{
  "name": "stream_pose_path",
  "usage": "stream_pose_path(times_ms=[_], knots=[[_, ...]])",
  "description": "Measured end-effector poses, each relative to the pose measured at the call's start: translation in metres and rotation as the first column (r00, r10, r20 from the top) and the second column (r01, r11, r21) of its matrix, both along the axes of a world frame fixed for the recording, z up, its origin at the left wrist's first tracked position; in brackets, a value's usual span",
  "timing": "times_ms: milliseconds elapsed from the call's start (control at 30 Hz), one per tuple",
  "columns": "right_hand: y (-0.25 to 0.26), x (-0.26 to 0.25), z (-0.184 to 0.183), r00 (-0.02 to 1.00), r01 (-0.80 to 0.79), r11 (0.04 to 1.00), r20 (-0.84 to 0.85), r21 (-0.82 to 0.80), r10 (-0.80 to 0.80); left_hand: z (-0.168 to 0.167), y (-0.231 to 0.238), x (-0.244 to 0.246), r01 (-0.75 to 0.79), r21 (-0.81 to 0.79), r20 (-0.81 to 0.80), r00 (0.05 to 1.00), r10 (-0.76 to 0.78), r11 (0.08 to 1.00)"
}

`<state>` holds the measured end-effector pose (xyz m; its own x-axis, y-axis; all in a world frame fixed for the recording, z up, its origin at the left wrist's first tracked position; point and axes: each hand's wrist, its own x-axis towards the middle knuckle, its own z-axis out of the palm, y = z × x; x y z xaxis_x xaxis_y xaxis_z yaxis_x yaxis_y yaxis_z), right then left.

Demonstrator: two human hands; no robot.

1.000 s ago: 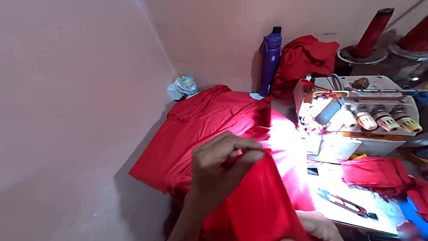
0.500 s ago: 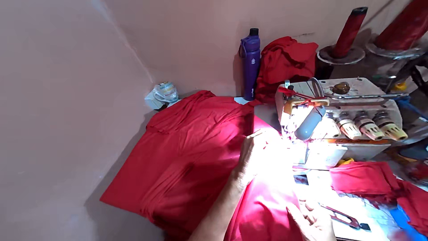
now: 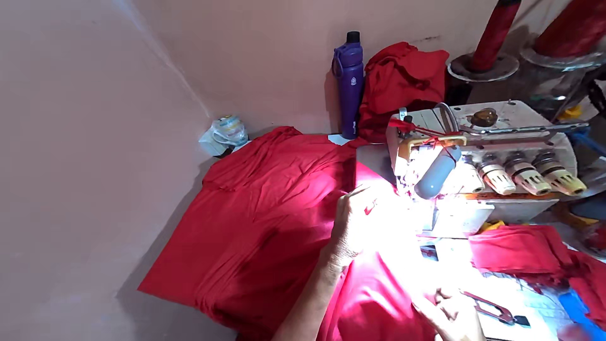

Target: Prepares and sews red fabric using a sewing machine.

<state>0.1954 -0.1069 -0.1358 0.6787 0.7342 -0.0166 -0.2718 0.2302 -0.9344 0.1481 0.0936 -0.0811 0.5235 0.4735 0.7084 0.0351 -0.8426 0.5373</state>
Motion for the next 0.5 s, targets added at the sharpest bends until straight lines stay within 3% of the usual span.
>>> stream_pose_path(times_ms=[133,267,500], knots=[[-0.0023,0.0004,-0.0032,0.999,-0.050,0.997,0.021,0.051,0.049,-0.0010,0.0019,0.0036,-0.010,-0.050,-0.094,0.996,0.005,0.999],[-0.0032,-0.0021,-0.0065,0.998,-0.020,1.000,0.066,-0.011,0.021,-0.0063,-0.0008,0.0076,-0.076,-0.055,-0.165,0.984,0.066,0.996],[-0.0066,-0.0049,-0.0018,0.971,0.061,0.998,0.234,-0.013,-0.056,-0.0052,-0.0006,0.0079,0.014,0.045,0.038,0.999,-0.015,0.999]])
